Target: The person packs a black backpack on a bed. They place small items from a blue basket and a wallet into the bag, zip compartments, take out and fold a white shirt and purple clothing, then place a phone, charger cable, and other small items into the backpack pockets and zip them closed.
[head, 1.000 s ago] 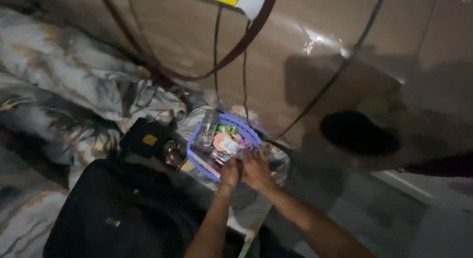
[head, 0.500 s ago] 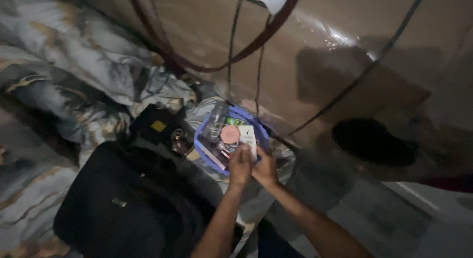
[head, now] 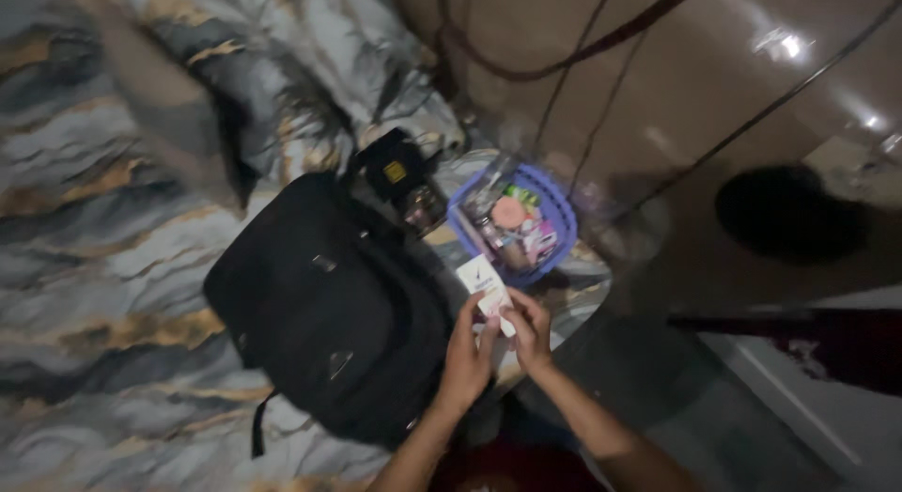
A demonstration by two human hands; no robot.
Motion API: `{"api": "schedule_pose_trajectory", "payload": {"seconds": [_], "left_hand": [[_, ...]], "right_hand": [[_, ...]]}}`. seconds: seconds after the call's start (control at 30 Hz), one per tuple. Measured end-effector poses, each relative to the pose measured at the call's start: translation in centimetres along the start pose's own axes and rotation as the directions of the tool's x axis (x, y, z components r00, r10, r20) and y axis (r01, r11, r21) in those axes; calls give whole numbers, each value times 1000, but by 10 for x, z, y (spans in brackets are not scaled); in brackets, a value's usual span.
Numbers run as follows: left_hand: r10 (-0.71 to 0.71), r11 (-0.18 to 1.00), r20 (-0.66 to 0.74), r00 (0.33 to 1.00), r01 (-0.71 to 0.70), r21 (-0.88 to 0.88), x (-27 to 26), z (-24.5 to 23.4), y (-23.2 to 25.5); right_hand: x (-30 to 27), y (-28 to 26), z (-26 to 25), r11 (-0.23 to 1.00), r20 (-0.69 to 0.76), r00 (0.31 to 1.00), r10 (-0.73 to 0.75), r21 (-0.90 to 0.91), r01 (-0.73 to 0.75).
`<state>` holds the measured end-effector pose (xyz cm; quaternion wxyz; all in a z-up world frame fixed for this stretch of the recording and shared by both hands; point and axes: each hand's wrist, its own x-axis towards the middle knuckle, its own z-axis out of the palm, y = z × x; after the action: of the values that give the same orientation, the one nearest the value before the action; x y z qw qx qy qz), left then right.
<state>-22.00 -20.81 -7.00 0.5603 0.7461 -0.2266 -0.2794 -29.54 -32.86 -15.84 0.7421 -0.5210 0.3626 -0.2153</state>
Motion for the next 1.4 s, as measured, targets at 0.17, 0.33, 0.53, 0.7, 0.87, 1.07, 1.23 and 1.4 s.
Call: {"api": "schedule_pose_trajectory", "payload": {"seconds": [0.17, 0.33, 0.53, 0.7, 0.87, 1.07, 1.23, 1.4], "left_hand": [[39, 996, -164, 986, -25, 86, -65, -62, -64], [60, 922, -239, 969, 37, 385, -82, -162, -108], [232, 866, -141, 963, -139, 480, -56, -267, -52], [427, 736, 2, 904, -349, 580, -37, -316, -4], [465, 661, 53, 884, -386, 643, -23, -344, 2], [489, 690, 82, 868, -443, 572, -23, -351, 1], [465, 690, 95, 880, -428, 583, -37, -339, -4], [351, 693, 110, 930, -337, 637, -42, -319, -12]], "right_hand": [[-44, 16, 38, 996, 185, 979, -82, -9, 85], [-76, 21, 83, 1000, 240, 971, -18, -2, 19], [-88, 24, 137, 969, 266, 964, 2, -237, 63], [-82, 29, 197, 916, 290, 957, 18, -388, 100], [-57, 29, 257, 578, 462, 838, -292, -613, 539], [-49, 26, 291, -139, 539, 808, -238, -842, 521], [-74, 28, 262, -205, 734, 616, -286, -675, 709], [-83, 34, 239, -402, 949, 305, -84, -312, 861]]}}
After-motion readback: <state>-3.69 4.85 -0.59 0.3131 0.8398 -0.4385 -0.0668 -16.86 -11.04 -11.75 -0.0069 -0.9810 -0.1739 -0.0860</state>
